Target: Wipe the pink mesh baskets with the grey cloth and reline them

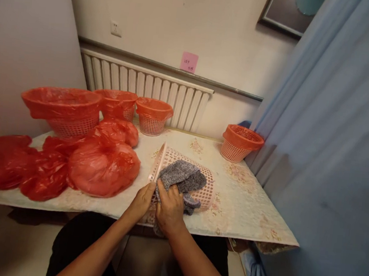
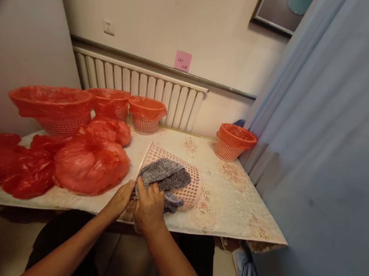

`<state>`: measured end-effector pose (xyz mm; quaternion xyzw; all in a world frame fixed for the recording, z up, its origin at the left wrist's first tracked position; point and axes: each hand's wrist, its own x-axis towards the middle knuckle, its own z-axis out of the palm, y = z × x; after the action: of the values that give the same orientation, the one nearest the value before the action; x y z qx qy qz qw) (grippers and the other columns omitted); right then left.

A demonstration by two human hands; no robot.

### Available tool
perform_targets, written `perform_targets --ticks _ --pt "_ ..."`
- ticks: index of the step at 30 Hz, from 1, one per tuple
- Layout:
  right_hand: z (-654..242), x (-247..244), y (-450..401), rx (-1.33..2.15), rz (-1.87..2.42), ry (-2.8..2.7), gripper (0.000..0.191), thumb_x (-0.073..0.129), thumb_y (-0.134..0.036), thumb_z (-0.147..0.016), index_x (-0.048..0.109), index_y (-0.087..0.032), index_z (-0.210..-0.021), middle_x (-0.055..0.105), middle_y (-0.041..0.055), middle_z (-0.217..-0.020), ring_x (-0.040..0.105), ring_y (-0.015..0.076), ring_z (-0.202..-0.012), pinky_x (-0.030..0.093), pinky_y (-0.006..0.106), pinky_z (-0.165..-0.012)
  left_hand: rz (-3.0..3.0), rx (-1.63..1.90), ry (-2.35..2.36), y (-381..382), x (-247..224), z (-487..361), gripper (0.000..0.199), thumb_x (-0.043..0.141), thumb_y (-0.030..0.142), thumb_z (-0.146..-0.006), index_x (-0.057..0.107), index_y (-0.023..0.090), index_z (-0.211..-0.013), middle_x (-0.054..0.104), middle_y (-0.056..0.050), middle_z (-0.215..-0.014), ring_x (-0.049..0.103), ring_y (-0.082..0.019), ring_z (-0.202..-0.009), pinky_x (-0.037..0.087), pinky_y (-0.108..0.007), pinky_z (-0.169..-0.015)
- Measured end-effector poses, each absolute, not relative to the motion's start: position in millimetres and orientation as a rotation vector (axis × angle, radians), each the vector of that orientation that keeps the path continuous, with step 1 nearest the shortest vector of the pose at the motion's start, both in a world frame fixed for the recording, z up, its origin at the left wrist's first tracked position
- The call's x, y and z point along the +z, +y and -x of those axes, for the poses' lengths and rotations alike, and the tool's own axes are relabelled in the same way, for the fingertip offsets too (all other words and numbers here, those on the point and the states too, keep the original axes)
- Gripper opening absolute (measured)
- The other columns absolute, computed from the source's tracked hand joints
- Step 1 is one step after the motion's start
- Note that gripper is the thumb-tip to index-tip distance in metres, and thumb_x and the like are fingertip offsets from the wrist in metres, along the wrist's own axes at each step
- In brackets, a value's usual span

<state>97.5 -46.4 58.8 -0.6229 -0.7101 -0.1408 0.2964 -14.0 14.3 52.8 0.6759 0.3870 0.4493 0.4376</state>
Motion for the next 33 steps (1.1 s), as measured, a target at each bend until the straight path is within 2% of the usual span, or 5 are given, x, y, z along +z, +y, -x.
perform_targets --ticks 4,10,19,28,33 --pt "-124 56 -38 -0.368 1.706 -1.873 0.063 0.047 -0.010 -0.076 0.043 -0.022 -0.138 0.059 0.0130 -0.108 0.046 0.0279 -0.108 0.042 0.040 -0.083 -1.627 1.063 0.973 16 53 12 0.054 0.030 0.059 -0.089 0.061 0.016 -0.084 0.068 -0.008 -0.083 0.061 -0.025 -0.088 0.048 -0.037 -0.087" --pt "-184 36 -28 -0.415 1.783 -1.652 0.061 0.041 -0.004 -0.074 0.049 -0.016 -0.133 0.057 0.0139 -0.122 0.039 0.0280 -0.123 0.039 0.044 -0.096 -1.673 1.056 1.026 14 56 11 0.056 0.029 0.061 -0.088 0.060 0.016 -0.079 0.068 -0.009 -0.085 0.060 -0.026 -0.088 0.047 -0.037 -0.085" --pt "-252 41 -29 -0.293 2.006 -1.122 0.052 0.039 -0.014 -0.078 0.055 -0.007 -0.126 0.061 0.0162 -0.118 0.054 0.0257 -0.110 0.039 0.038 -0.098 -1.656 1.081 1.008 15 49 7 0.059 0.028 0.061 -0.088 0.061 0.014 -0.079 0.068 -0.009 -0.080 0.061 -0.027 -0.087 0.047 -0.039 -0.084" --pt "-187 105 4 -0.163 1.854 -1.552 0.049 0.043 -0.011 -0.077 0.058 -0.017 -0.123 0.061 0.0103 -0.116 0.052 0.0211 -0.110 0.037 0.030 -0.095 -1.617 1.012 0.916 20 52 7 0.064 0.026 0.061 -0.090 0.064 0.009 -0.098 0.070 -0.014 -0.096 0.058 -0.029 -0.109 0.045 -0.042 -0.093" --pt "-132 123 7 -0.181 1.722 -1.855 0.054 0.044 -0.011 -0.078 0.050 -0.023 -0.131 0.060 0.0091 -0.114 0.043 0.0235 -0.119 0.037 0.034 -0.094 -1.548 1.000 0.875 21 54 6 0.067 0.025 0.064 -0.088 0.064 0.010 -0.100 0.071 -0.012 -0.096 0.063 -0.027 -0.098 0.047 -0.040 -0.090"
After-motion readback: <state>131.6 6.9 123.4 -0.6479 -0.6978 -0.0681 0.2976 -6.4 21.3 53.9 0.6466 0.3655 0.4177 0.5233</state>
